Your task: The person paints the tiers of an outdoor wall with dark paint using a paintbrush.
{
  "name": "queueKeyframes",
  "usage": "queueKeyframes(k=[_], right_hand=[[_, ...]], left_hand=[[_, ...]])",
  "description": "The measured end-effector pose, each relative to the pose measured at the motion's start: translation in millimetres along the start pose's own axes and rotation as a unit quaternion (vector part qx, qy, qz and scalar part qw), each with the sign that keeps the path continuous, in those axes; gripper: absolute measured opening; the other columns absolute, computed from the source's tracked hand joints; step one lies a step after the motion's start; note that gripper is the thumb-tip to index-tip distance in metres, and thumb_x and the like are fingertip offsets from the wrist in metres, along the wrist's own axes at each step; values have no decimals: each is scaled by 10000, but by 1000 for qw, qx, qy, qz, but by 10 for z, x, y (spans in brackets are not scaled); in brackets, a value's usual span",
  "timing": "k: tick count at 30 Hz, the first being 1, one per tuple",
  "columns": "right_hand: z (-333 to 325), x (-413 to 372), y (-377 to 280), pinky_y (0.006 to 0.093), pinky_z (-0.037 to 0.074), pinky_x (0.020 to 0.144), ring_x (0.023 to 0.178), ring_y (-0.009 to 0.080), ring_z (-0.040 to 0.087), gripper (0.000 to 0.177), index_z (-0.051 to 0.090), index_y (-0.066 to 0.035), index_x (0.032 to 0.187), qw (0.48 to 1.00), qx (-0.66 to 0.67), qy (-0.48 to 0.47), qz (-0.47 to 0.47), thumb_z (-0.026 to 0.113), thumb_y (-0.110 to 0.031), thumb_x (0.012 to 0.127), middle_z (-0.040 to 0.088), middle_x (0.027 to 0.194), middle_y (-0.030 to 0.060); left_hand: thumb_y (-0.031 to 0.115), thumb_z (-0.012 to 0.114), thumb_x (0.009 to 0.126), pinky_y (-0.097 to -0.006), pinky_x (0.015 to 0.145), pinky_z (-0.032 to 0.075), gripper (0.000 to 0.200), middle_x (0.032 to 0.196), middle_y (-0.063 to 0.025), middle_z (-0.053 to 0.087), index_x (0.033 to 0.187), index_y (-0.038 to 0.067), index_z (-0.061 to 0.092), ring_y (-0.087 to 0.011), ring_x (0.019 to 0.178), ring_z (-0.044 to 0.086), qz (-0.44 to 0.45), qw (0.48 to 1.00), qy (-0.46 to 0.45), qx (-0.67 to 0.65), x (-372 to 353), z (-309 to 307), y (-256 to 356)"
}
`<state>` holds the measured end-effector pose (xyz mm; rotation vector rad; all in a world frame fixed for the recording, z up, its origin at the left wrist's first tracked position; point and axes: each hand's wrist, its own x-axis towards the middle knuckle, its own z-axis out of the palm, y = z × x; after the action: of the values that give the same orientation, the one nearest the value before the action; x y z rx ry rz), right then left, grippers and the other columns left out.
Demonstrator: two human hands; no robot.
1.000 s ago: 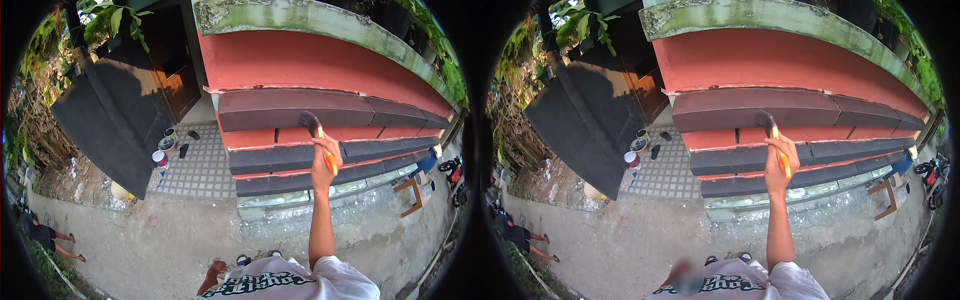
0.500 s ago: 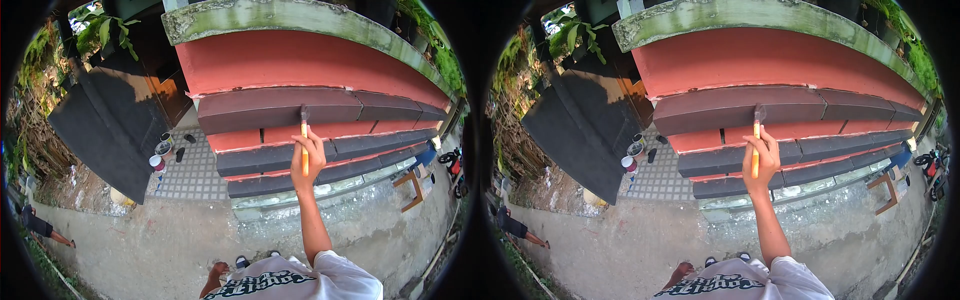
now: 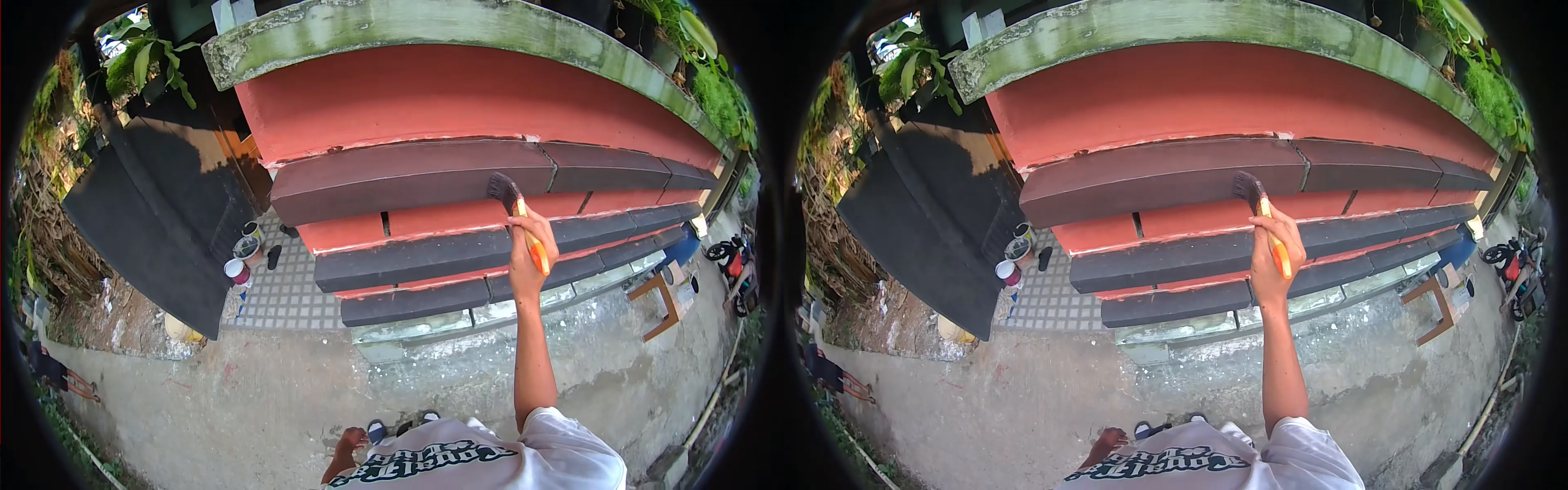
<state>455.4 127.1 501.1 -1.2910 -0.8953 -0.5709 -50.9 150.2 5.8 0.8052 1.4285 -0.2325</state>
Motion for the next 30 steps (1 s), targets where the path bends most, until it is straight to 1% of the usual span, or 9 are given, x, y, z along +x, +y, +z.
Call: queueKeyframes(k=[4,7,10,13,16,18,22,25,30], right_hand=[[-416,234,190,356,540,864,1031,259,700,151,768,-32,959,982,-141,120,-28,658,59,909,714,1126,152],[-323,206,214,370,544,870,1038,280,700,149,768,-42,947,991,-105,78,-4,663,52,899,705,1134,159],[42,2,64,389,551,873,1036,329,702,157,767,-54,937,988,-129,55,-66,699,52,844,705,1136,170],[293,-239,-175,386,556,869,1028,328,705,185,772,-51,935,997,-32,-14,-63,718,61,798,710,1153,184],[350,-347,-248,383,564,858,1020,329,707,205,777,-49,932,994,42,-76,-68,714,74,781,711,1160,194],[306,-331,-178,379,567,855,1025,325,707,210,778,-49,934,990,61,-97,-76,711,78,781,711,1162,191],[-122,-60,113,359,568,858,1033,284,716,179,772,-32,932,999,7,-21,-25,687,95,837,711,1150,176],[-416,89,292,359,564,848,1034,287,713,172,767,-25,932,996,-63,65,-18,673,103,867,708,1132,163],[-339,-12,370,380,554,869,1059,309,703,179,774,-45,934,990,-117,81,-10,668,82,867,709,1132,174]], left_hand=[[242,567,942,-337,679,533,210,923,-53,707,1009,83,686,-193,820,697,30,1000,3,-3,146,136,4],[250,563,944,-350,707,546,226,935,-63,706,1011,74,686,-191,823,688,56,998,-6,2,104,231,31],[255,574,942,-377,724,553,230,956,-72,711,1023,71,686,-196,837,685,85,996,-21,-17,225,293,-25],[245,585,937,-384,725,555,221,952,-73,710,1024,70,689,-200,845,685,166,983,-47,54,305,319,-83],[236,590,935,-390,719,554,223,949,-76,707,1038,64,690,-200,827,679,94,995,-35,-24,306,380,-33],[234,589,935,-388,716,547,226,951,-78,710,1040,62,691,-202,833,682,106,993,-44,2,339,375,-54],[231,585,938,-374,670,537,227,934,-87,718,1023,53,697,-202,803,691,159,984,-76,39,309,327,3],[224,577,940,-350,612,525,219,890,-83,716,992,52,703,-194,745,689,63,998,12,6,57,460,210],[243,580,947,-337,601,527,223,905,-69,717,1004,61,696,-179,752,691,65,998,9,9,72,472,220]])
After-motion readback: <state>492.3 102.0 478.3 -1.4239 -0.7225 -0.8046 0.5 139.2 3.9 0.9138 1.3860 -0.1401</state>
